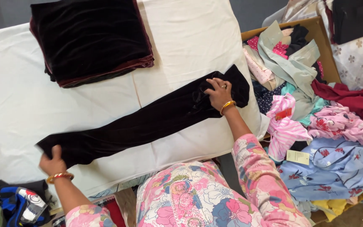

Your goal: The person folds several pieces of velvet fabric, including maroon and black items, on a white-covered table. They smooth the fabric, fold it into neat rectangles, and stack the finished pieces.

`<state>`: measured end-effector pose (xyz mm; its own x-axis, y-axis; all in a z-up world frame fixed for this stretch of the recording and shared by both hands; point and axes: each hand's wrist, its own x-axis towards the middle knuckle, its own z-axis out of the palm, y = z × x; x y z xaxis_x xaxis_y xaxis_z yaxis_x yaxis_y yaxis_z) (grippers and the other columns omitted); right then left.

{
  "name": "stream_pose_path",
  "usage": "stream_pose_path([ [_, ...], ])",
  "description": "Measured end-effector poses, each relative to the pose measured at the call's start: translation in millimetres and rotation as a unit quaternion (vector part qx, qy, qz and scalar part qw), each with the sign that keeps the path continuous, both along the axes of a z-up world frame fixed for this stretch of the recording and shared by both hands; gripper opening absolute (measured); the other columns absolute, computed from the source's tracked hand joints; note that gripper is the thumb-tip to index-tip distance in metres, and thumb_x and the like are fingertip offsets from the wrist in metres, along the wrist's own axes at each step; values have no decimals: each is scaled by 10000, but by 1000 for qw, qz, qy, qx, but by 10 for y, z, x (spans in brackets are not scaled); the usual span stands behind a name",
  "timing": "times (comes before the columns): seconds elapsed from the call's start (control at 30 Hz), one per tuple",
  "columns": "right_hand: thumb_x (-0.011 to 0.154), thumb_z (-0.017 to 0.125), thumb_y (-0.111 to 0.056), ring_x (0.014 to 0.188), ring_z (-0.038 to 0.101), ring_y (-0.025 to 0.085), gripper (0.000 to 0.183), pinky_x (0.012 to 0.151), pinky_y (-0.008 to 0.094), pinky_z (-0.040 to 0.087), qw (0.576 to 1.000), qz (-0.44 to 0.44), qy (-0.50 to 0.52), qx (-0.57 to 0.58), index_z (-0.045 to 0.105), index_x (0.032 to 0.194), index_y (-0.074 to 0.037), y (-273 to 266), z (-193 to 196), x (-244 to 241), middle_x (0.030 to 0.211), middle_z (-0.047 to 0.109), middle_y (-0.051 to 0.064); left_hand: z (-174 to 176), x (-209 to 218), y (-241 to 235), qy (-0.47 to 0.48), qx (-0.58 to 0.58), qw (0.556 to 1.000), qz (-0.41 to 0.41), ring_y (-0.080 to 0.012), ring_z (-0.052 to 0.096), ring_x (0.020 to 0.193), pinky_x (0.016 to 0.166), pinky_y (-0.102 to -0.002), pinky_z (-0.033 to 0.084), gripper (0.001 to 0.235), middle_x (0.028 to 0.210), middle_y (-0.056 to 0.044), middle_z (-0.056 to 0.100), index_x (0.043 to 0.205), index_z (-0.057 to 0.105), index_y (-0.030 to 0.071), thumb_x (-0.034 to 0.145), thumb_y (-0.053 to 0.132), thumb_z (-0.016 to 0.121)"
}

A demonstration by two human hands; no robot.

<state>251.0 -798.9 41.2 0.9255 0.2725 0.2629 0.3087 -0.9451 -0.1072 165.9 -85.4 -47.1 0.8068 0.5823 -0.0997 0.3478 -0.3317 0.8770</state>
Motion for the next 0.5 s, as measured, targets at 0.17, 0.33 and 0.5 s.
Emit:
stream_pose_path([
  [0.17,721,721,-15,1336,577,295,294,1116,481,366,980,-96,-40,167,684,990,-129,-483,289,-281,1306,695,31,391,-176,-56,-113,-137,981,76,-112,639,903,843,-279,548,190,1089,-20,730,1208,694,-20,1093,122,750],
  [0.33,737,675,67,1223,617,340,284,1058,429,441,935,-119,-62,328,631,1002,-26,-846,658,-989,1220,702,139,128,-402,103,-178,-212,958,78,-143,661,993,933,-286,557,188,1176,-65,736,1265,691,-36,1126,90,698],
  [0.5,846,802,-65,604,508,213,199,602,294,427,900,-244,81,352,678,997,-25,-1242,780,-1308,672,570,64,305,-444,96,-184,-232,951,93,-195,689,968,902,-338,598,193,1140,-112,738,1224,673,-56,1123,109,666],
])
